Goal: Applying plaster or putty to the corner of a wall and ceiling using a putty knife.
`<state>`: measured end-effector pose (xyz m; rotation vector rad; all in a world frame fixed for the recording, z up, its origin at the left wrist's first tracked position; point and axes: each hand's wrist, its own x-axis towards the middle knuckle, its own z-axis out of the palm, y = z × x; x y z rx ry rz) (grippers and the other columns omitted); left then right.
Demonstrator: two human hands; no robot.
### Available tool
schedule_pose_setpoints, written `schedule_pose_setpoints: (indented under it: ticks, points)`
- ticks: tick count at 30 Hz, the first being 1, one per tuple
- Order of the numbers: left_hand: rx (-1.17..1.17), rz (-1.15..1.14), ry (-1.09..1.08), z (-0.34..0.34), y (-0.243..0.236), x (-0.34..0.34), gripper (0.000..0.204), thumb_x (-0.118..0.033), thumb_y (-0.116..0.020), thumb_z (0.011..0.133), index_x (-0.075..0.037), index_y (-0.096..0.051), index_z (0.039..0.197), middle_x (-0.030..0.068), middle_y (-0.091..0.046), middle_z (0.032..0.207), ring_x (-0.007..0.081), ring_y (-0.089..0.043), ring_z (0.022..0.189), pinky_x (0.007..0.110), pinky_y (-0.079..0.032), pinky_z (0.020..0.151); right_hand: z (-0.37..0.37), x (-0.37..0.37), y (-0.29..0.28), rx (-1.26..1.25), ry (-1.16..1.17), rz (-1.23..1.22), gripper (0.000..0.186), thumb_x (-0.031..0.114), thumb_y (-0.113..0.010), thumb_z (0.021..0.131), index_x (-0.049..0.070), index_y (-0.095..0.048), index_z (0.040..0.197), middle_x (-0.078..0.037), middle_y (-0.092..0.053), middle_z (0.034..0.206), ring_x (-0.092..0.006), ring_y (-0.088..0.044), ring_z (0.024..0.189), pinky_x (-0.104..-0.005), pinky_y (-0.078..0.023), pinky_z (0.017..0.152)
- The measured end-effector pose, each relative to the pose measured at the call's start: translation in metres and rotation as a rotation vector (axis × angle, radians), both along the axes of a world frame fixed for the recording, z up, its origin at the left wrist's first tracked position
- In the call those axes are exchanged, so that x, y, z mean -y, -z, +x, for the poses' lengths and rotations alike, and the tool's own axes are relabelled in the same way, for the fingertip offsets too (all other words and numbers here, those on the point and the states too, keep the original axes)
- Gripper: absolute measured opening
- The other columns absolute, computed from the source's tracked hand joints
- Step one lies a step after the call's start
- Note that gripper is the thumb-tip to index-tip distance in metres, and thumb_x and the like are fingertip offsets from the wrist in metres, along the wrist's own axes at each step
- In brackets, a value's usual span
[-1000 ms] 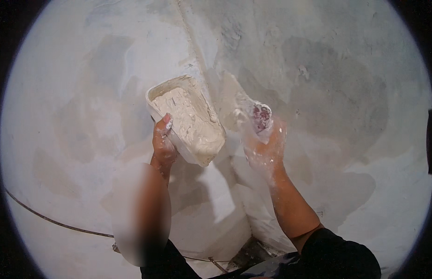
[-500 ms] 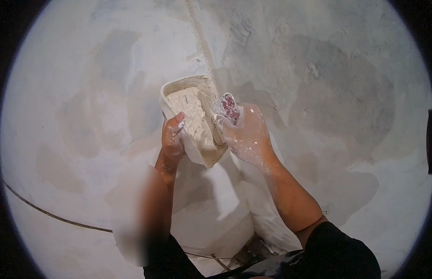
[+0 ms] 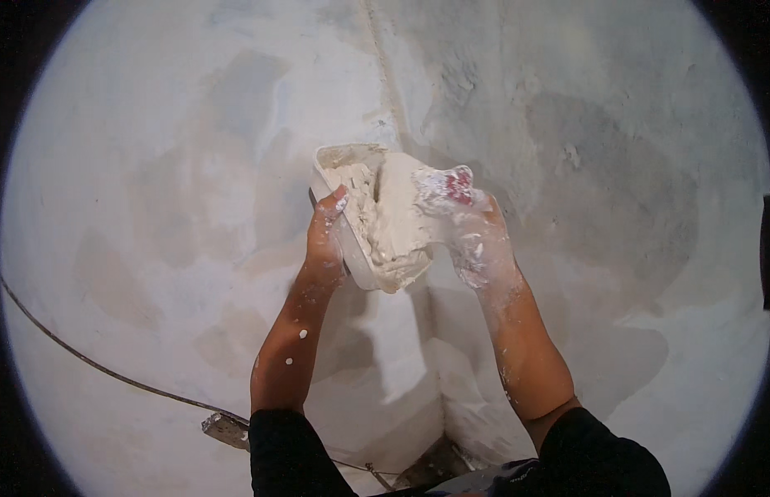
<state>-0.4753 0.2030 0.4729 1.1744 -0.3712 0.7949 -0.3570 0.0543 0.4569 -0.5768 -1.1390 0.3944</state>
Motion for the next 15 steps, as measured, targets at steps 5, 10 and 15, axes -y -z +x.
schedule_pose_setpoints:
  ticks: [5,10,15]
  points:
    - [-0.11,-0.056,-0.019,0.005,-0.004,0.004,0.054,-0.033,-0.05,0.085,0.0,-0.04,0.127,0.013,-0.051,0.12,0.0244,-0.049,0.111,0.037,-0.038,0.096,0.011,0.0,-0.008,-0.341,-0.1,0.123,0.029,0.005,-0.056,0.082,-0.005,-0.053,0.109,-0.009,-0.06,0.099,-0.0166,-0.061,0.085,-0.0292,-0.051,0.073]
    - [-0.142,-0.08,-0.091,0.001,-0.012,0.018,0.054,-0.035,-0.051,0.085,-0.003,-0.041,0.126,0.0117,-0.052,0.117,0.0234,-0.051,0.108,0.037,-0.039,0.095,0.02,0.005,-0.016,-0.165,0.048,0.195,0.031,0.012,-0.059,0.083,-0.001,-0.053,0.11,-0.009,-0.059,0.103,-0.0166,-0.06,0.087,-0.0278,-0.051,0.073]
    - [-0.155,0.013,-0.181,-0.004,-0.013,0.022,0.055,-0.037,-0.05,0.086,-0.004,-0.039,0.128,0.0106,-0.051,0.117,0.0223,-0.051,0.107,0.035,-0.04,0.093,0.01,0.01,-0.017,-0.532,-0.607,0.146,0.024,0.014,-0.06,0.082,0.001,-0.059,0.102,-0.01,-0.062,0.09,-0.0152,-0.06,0.073,-0.0269,-0.049,0.064]
